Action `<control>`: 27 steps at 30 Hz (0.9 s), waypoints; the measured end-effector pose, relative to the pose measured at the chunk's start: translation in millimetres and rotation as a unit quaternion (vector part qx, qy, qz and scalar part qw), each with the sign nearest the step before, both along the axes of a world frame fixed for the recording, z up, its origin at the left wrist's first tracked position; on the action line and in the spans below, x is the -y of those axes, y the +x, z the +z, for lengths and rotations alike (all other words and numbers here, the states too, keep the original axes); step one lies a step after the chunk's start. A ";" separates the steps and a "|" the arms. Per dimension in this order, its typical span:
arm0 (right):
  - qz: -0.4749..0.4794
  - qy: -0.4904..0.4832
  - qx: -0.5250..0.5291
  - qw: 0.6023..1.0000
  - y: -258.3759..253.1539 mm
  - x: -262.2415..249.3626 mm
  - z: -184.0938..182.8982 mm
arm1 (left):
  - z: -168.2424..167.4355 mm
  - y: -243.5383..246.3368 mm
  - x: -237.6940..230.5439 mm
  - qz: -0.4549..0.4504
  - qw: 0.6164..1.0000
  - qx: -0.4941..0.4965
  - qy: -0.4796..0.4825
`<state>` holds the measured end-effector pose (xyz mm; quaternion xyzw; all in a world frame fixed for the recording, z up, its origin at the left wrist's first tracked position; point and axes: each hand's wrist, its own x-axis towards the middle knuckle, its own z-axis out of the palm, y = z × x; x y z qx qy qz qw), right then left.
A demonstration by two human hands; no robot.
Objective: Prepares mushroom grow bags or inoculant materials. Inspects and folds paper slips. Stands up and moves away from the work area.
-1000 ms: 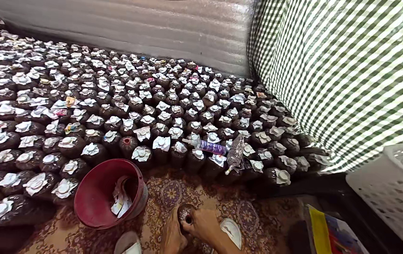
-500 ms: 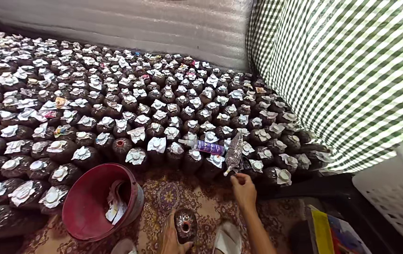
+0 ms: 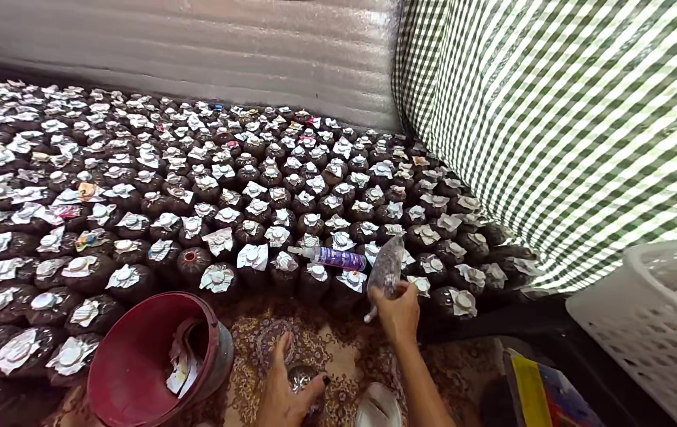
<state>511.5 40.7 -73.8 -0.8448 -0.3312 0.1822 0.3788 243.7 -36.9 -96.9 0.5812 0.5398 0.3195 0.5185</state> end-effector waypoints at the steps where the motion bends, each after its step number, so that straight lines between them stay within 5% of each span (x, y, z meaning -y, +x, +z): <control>1: 0.011 0.030 0.015 0.999 -20.4 23.7 5.1 | 9.5 7.5 -1.8 -0.010 1.000 0.012 0.001; 4: 0.039 0.112 0.049 0.992 -88.3 92.6 9.4 | 35.7 36.7 3.1 -0.032 0.999 0.026 -0.017; 9: 0.122 0.125 0.044 0.984 -145.9 146.4 -0.4 | 57.1 50.7 27.5 0.058 0.995 -0.034 -0.077; 12: 0.188 0.112 -0.122 0.968 -133.8 155.2 9.8 | 50.8 29.4 29.4 0.050 0.997 -0.006 -0.055; 14: 0.222 0.075 -0.311 0.921 -112.5 156.5 20.5 | 49.1 13.8 25.9 0.003 0.998 0.050 -0.048; 16: 0.269 0.048 -0.480 0.833 -88.2 157.7 21.8 | 49.7 3.9 25.2 -0.067 0.989 0.123 -0.040; 19: 0.278 0.072 -0.625 0.726 -76.3 164.6 19.5 | 49.3 3.8 30.0 -0.169 0.968 0.187 0.002; 22: 0.227 0.063 -0.600 0.764 -75.1 169.1 15.3 | 49.2 3.3 34.9 -0.148 0.976 0.153 0.054; 27: 0.165 -0.048 -0.385 0.907 -60.9 170.2 -17.6 | -11.1 -24.0 20.0 -0.091 0.993 -0.045 0.061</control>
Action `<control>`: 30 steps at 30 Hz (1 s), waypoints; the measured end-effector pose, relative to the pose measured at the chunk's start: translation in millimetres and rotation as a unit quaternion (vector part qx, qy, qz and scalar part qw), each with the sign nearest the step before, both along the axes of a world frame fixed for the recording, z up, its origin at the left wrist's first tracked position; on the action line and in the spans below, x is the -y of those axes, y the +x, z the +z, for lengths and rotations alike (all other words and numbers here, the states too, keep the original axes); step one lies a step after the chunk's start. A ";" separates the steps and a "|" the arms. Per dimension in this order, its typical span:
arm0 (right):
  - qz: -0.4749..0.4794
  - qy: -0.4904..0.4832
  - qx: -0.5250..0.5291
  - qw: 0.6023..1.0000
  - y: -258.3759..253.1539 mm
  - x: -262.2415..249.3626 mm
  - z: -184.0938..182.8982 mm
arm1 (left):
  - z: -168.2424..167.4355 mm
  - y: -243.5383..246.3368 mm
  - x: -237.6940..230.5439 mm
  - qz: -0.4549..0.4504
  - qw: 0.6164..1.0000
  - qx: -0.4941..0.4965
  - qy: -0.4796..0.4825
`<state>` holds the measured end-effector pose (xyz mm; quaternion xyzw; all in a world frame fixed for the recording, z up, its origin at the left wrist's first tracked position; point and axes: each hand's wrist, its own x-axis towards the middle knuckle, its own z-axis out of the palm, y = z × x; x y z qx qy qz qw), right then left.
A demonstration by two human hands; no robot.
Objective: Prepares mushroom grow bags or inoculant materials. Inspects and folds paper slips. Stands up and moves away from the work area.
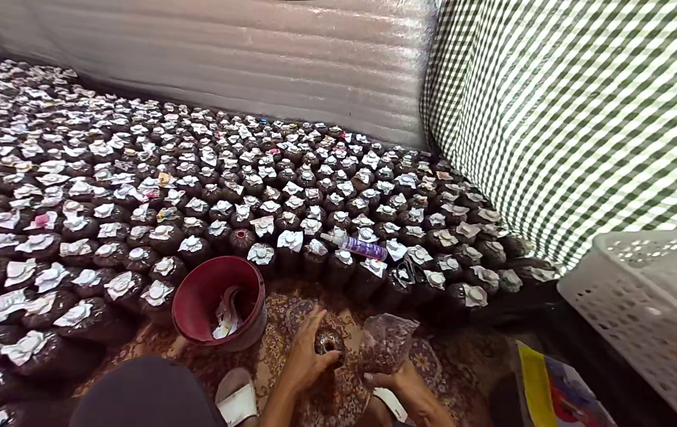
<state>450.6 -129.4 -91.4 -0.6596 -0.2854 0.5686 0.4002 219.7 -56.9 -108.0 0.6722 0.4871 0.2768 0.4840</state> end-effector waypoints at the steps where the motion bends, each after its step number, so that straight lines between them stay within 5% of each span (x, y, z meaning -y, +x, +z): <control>1: 0.006 -0.009 0.041 0.999 1.7 0.1 -5.4 | -16.2 -2.9 -0.8 0.006 1.000 -0.019 -0.007; 9: 0.145 0.021 0.250 0.957 11.5 -4.0 -47.0 | -73.4 15.6 13.1 0.072 0.996 -0.051 -0.029; 17: 0.204 -0.031 0.420 0.884 16.9 -18.5 -44.2 | -69.5 26.5 10.0 0.114 0.992 -0.026 -0.036; 30: 0.256 -0.086 0.506 0.819 3.1 -31.7 -12.0 | -51.8 31.6 6.3 0.100 0.990 -0.078 -0.068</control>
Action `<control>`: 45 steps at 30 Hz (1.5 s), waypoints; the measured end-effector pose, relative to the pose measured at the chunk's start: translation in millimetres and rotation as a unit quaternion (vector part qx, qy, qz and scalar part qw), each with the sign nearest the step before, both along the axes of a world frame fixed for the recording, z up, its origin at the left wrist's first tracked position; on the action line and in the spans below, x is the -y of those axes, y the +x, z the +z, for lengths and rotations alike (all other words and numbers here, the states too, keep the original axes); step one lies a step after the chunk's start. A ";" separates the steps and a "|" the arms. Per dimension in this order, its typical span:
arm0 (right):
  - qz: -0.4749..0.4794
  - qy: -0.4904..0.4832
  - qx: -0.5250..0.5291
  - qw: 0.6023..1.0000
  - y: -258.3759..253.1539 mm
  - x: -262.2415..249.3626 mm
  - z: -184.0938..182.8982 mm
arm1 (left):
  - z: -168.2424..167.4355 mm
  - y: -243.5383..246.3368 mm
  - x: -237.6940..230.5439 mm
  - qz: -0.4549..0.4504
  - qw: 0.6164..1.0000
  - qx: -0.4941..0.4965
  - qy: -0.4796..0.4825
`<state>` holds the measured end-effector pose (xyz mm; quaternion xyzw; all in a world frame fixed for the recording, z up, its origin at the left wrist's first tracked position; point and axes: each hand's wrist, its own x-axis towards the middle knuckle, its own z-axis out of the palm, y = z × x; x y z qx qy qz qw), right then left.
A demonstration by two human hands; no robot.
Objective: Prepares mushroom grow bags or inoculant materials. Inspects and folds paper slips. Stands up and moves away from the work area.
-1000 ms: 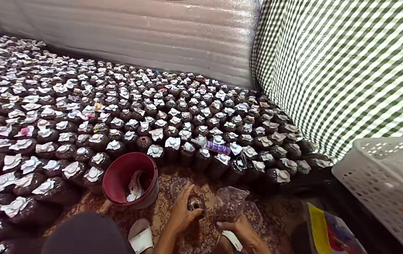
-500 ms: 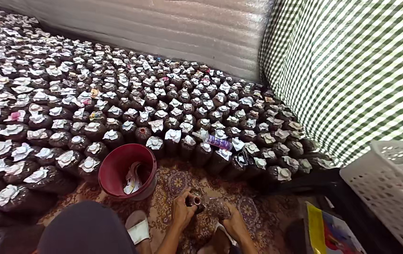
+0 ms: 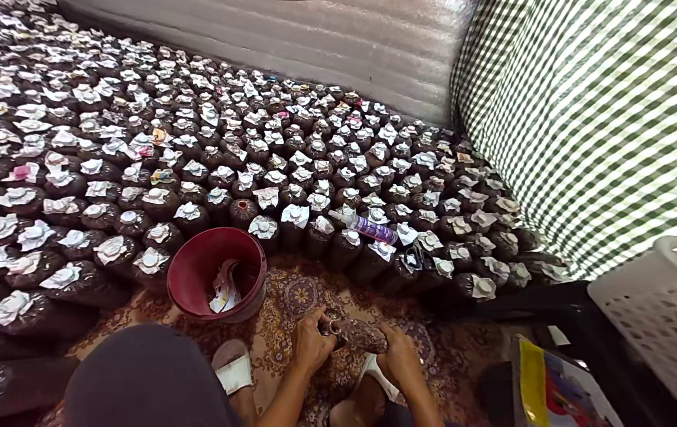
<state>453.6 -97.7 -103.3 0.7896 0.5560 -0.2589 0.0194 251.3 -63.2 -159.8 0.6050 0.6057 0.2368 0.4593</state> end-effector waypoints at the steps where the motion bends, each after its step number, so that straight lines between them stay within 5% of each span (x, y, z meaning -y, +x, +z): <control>1: -0.003 -0.006 0.010 1.000 -1.9 -0.4 2.9 | 1.3 0.5 -0.3 -0.002 1.000 -0.004 -0.004; 45: -0.044 -0.020 0.066 0.997 -22.8 3.5 15.7 | 2.1 2.9 0.1 0.000 0.999 -0.038 -0.020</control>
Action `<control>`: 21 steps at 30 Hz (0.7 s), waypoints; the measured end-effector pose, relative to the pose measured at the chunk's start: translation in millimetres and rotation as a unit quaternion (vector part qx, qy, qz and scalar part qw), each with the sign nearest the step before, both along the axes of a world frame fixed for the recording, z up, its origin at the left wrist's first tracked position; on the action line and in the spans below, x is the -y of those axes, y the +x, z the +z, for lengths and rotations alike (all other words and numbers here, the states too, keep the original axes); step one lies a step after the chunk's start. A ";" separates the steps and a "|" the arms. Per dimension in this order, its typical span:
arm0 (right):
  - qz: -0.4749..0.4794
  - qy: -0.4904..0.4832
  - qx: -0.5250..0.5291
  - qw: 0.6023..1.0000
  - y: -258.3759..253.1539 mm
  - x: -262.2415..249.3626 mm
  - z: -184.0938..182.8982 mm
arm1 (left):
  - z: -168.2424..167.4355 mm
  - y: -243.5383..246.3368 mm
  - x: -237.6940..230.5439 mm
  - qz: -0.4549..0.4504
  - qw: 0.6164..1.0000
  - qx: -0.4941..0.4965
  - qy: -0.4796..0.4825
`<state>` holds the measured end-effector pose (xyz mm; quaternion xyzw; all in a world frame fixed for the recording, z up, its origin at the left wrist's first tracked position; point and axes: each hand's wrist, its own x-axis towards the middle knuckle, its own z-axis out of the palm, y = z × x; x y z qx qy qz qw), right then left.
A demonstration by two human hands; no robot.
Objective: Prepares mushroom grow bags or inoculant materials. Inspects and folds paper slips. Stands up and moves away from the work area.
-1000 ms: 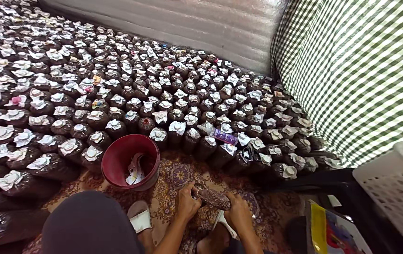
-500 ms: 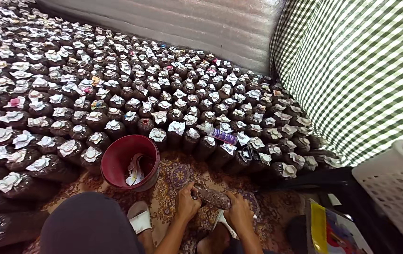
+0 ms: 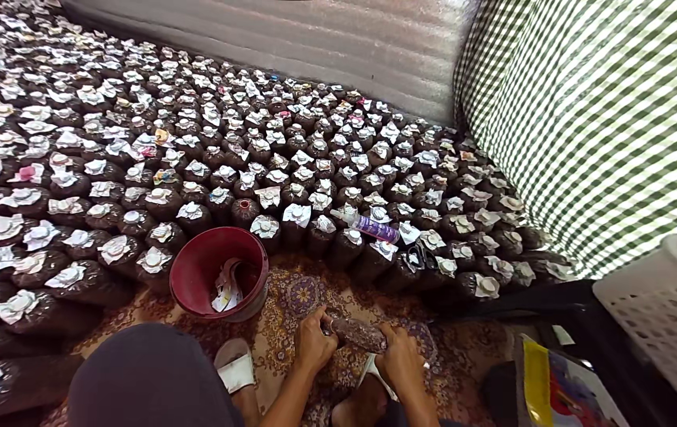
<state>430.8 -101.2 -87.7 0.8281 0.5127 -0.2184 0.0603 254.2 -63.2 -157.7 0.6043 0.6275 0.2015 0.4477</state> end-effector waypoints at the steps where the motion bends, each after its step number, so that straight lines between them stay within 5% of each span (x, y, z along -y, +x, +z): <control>1: 0.000 0.001 0.003 1.000 -0.7 0.2 0.2 | 0.0 0.3 0.0 0.000 1.000 0.000 0.001; 14: -0.006 0.007 -0.018 1.000 2.5 1.2 -7.9 | -1.0 -0.1 1.0 0.005 1.000 0.002 0.004; 21: 0.003 0.031 -0.134 0.991 21.5 2.5 -39.0 | -2.3 -0.6 2.7 -0.003 1.000 -0.002 0.005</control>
